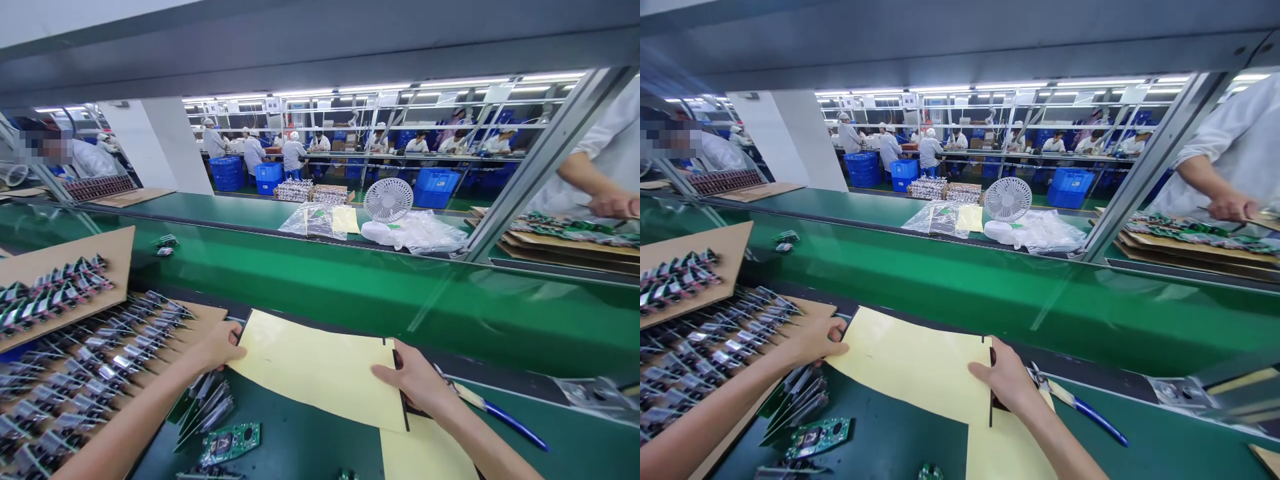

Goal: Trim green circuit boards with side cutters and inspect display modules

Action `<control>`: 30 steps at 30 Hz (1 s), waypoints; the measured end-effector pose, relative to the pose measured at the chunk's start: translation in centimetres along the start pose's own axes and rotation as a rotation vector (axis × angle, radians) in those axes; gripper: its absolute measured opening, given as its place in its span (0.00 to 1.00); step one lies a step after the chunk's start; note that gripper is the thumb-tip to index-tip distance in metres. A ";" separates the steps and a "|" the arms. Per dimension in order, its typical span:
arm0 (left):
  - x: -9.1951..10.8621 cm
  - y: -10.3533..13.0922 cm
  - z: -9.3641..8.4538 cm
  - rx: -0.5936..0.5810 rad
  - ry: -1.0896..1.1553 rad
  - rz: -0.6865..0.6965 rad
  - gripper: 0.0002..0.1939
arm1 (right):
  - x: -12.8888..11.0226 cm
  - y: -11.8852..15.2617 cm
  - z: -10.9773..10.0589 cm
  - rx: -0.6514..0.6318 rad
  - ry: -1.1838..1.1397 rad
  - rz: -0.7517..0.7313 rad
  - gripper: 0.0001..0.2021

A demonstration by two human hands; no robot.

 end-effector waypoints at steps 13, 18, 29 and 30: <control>-2.0 0.2 -1.8 0.179 -0.480 -0.031 0.12 | -2.7 -1.0 0.5 0.177 0.417 -0.155 0.18; -2.4 0.3 -2.1 0.262 -0.486 -0.016 0.12 | -3.2 -1.5 1.2 0.200 0.477 -0.227 0.17; -1.5 6.9 -4.9 0.472 -0.282 0.107 0.12 | 2.9 6.4 -9.5 0.485 0.745 -0.237 0.19; -1.9 7.9 -4.7 0.485 -0.249 0.123 0.12 | 3.8 6.8 -9.7 0.492 0.808 -0.245 0.20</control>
Point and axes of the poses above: each hand's wrist, its own y-axis away from the middle knuckle, its own z-axis out of the palm, x = y × z, the point moved 6 cm from there along -y, towards the middle knuckle, and after that the axes turned 2 degrees about z, right-handed, at the moved point
